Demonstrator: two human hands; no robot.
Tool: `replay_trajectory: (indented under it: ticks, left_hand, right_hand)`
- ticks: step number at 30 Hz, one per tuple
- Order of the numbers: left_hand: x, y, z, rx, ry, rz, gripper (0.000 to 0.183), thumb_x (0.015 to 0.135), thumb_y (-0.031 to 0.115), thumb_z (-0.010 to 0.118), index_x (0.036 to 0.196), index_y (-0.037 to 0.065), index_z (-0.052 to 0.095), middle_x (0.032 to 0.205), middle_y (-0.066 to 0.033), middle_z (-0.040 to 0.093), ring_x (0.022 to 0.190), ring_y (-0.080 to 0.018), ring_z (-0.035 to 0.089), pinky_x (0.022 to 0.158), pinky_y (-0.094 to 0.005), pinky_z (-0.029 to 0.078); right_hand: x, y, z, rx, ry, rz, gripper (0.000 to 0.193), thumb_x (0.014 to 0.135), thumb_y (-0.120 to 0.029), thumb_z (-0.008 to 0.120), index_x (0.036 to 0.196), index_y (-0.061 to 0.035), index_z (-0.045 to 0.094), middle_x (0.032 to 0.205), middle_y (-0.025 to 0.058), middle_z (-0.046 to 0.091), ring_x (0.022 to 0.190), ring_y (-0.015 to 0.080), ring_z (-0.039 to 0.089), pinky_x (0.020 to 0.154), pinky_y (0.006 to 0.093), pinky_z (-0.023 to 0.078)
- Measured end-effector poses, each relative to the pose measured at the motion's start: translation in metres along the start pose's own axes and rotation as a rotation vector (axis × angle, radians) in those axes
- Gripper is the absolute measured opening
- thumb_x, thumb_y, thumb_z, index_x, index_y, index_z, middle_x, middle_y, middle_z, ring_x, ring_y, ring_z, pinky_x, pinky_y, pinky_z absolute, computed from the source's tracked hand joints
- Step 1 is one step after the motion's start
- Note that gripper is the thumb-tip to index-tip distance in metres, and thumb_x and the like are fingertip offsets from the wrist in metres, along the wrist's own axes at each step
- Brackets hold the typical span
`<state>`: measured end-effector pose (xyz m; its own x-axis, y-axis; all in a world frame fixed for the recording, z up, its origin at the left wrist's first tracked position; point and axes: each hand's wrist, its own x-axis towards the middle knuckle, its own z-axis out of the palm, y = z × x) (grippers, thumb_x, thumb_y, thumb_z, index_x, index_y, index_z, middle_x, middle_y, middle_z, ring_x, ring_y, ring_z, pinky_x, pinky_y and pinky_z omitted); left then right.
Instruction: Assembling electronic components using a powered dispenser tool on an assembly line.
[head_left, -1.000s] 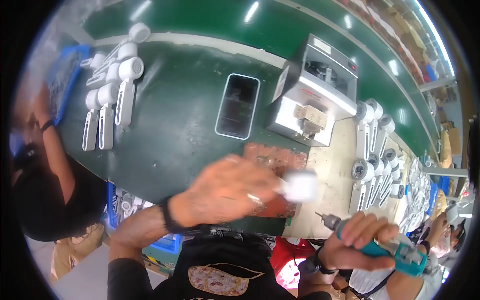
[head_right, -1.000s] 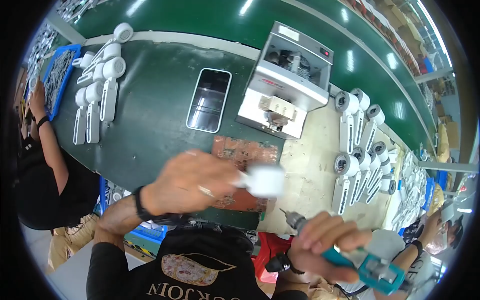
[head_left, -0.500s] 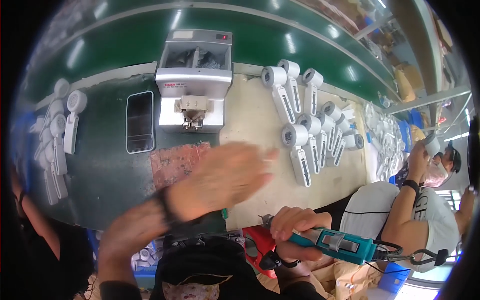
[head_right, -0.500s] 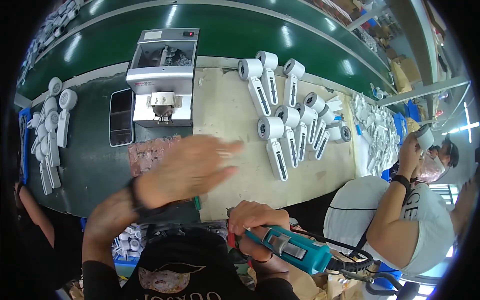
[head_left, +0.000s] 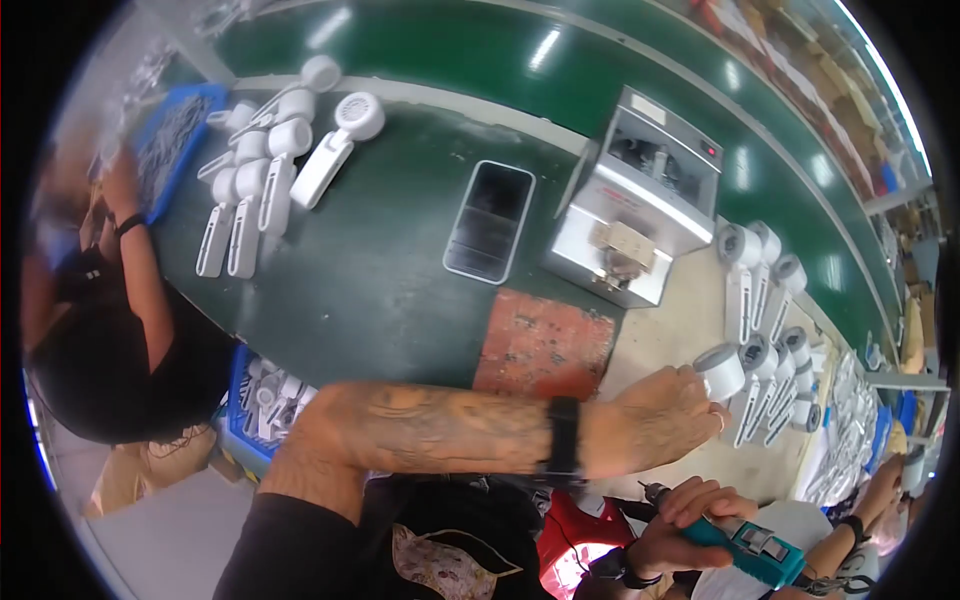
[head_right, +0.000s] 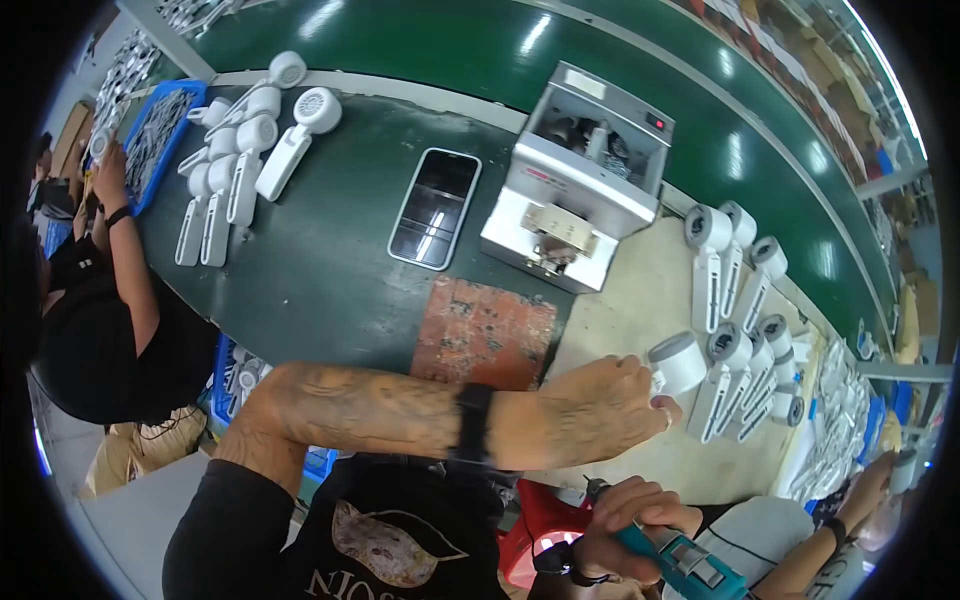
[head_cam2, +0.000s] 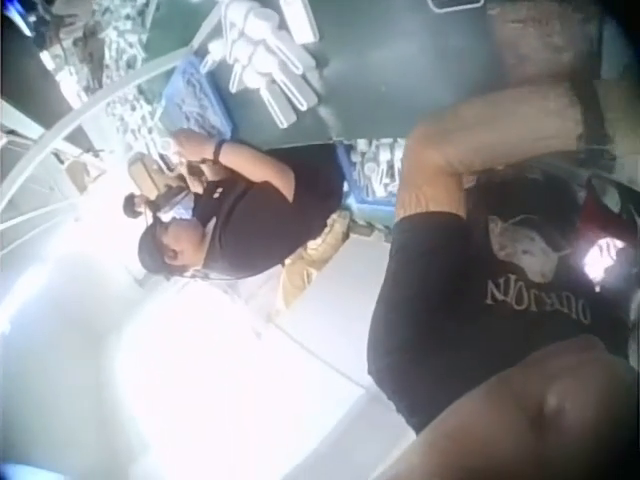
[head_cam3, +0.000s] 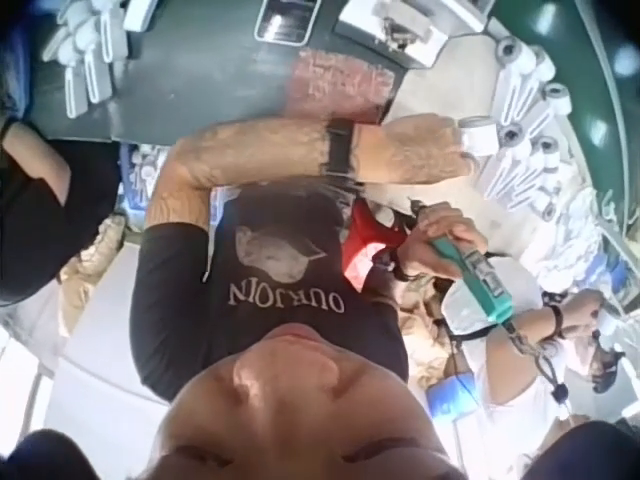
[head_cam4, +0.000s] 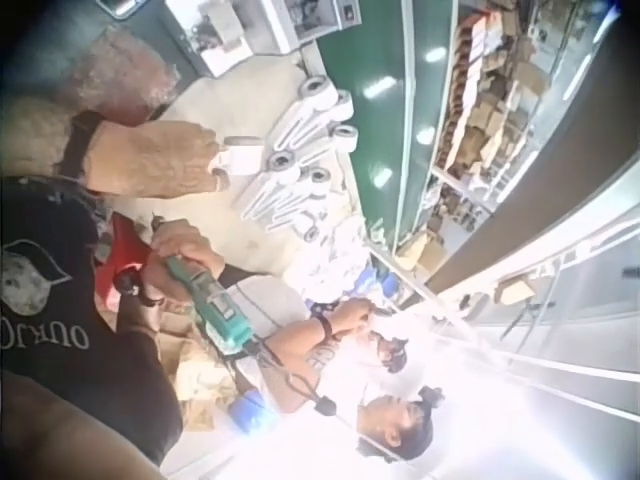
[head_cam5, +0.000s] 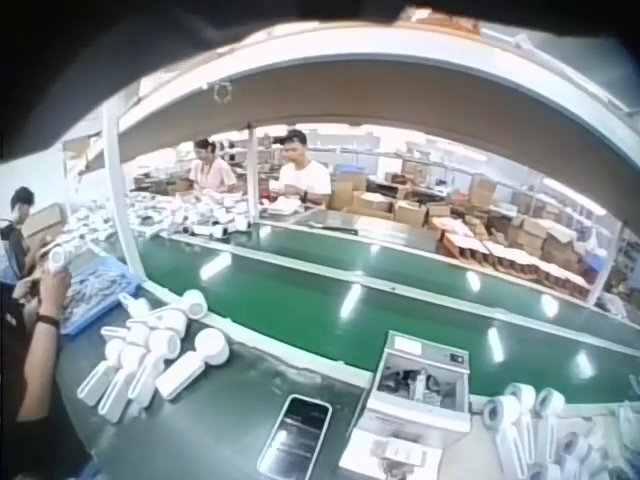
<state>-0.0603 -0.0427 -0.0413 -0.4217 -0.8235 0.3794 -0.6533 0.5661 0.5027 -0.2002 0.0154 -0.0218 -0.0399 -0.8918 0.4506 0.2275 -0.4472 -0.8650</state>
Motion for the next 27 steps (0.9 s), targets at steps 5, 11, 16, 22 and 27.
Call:
replay_trajectory:
  ticks: [5,11,16,22,27]
  left_hand:
    - [-0.056,-0.03,-0.053,0.213,0.08,0.02,0.027,0.079,0.015,0.057,0.101,-0.002,0.059,0.094,-0.0106,0.064,0.09,-0.0242,0.061,0.079,-0.0375,0.05]
    - [-0.081,-0.056,-0.064,0.038,0.162,-0.127,0.031,0.073,0.015,0.068,0.1,0.001,0.063,0.101,-0.0114,0.064,0.095,-0.028,0.061,0.083,-0.0394,0.051]
    - [-0.08,-0.062,-0.06,-0.006,0.196,-0.098,0.029,0.076,0.018,0.072,0.098,0.002,0.062,0.096,-0.0119,0.063,0.09,-0.0296,0.061,0.08,-0.0414,0.052]
    - [-0.073,-0.084,-0.072,-0.158,-0.059,-0.2,0.029,0.081,0.024,0.071,0.098,0.003,0.063,0.094,-0.0105,0.06,0.089,-0.0282,0.058,0.075,-0.0386,0.05]
    - [-0.085,-0.077,-0.071,-0.052,0.056,-0.083,0.033,0.082,0.027,0.07,0.105,0.004,0.063,0.104,-0.0089,0.059,0.094,-0.0255,0.056,0.082,-0.0373,0.045]
  right_hand:
    - [0.008,0.002,0.012,-0.042,-0.043,0.055,0.065,0.086,-0.068,0.054,0.095,-0.0048,0.042,0.06,0.0029,0.048,0.044,0.0145,0.047,0.039,0.0239,0.039]
    - [0.041,0.018,0.062,0.02,-0.032,0.058,0.066,0.087,-0.07,0.052,0.098,-0.0056,0.045,0.06,0.0011,0.042,0.046,0.0119,0.039,0.041,0.0255,0.033]
    - [0.067,0.019,0.077,0.12,-0.104,0.081,0.073,0.081,-0.07,0.06,0.104,-0.002,0.045,0.064,0.0047,0.048,0.053,0.017,0.05,0.049,0.0313,0.044]
    - [0.102,0.048,0.115,0.081,-0.159,0.029,0.071,0.089,-0.07,0.047,0.109,-0.0024,0.052,0.063,0.0029,0.045,0.053,0.0159,0.045,0.048,0.03,0.037]
    - [0.122,0.066,0.143,0.004,-0.218,0.011,0.056,0.096,-0.054,0.054,0.104,0.0023,0.053,0.067,0.0079,0.053,0.059,0.0177,0.053,0.054,0.0333,0.045]
